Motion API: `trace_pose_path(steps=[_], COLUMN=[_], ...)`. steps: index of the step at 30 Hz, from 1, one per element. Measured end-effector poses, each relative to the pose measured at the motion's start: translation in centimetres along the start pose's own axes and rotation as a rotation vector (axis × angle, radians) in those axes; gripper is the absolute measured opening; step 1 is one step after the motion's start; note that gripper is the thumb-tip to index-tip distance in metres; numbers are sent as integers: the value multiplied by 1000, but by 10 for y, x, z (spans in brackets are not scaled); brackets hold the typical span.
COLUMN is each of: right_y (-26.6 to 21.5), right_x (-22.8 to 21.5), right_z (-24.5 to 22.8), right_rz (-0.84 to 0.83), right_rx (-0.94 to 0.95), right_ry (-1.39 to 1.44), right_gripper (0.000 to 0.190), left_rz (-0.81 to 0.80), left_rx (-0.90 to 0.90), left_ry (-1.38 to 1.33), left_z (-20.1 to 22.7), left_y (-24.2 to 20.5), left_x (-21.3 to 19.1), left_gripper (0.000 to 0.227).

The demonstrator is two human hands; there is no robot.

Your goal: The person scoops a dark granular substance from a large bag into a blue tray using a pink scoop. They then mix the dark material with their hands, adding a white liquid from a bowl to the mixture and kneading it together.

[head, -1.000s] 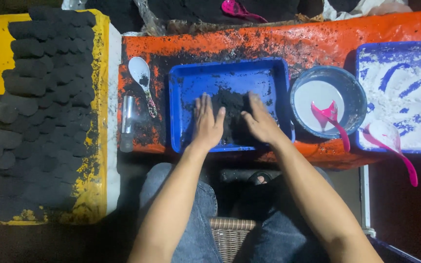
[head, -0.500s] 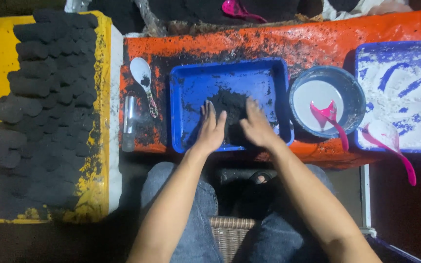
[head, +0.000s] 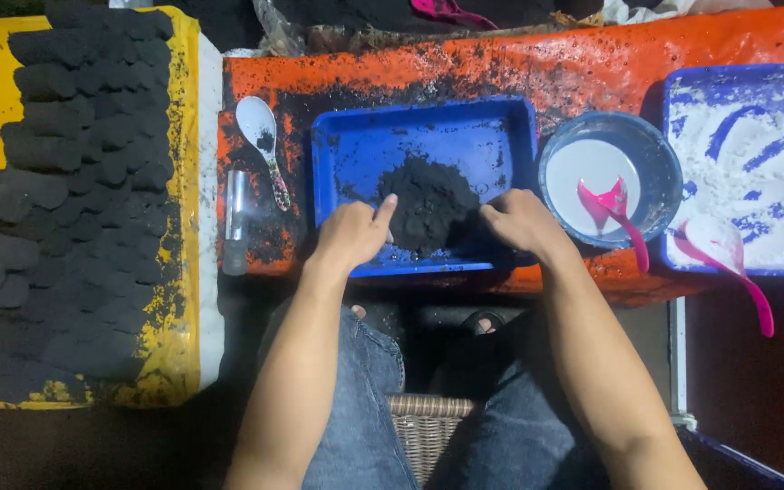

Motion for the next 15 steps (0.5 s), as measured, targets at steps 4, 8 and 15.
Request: trace_pose_path(steps=[4, 8, 15], right_y=[-1, -11, 19], right_x=[7, 6, 16], right_z=[-1, -15, -11], right_rz=[-88, -136, -71], right_rx=[32, 77, 18], right_ry=[-1, 62, 209], right_gripper=[51, 55, 55], left_rz=[-87, -159, -157], left_rx=[-29, -66, -92], left_ry=[6, -58, -149], left_z=[-4, -2, 5], left_y=[0, -6, -1], left_x=[2, 1, -3], left_gripper=[86, 86, 87])
Point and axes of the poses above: each hand's wrist, its own y-axis towards the middle knuckle, its own x-axis out of the palm, z = x × y, the point moved 10 cm from there along y, towards the middle knuckle, and after that the axes turned 8 degrees about y, right-handed, at the moved point
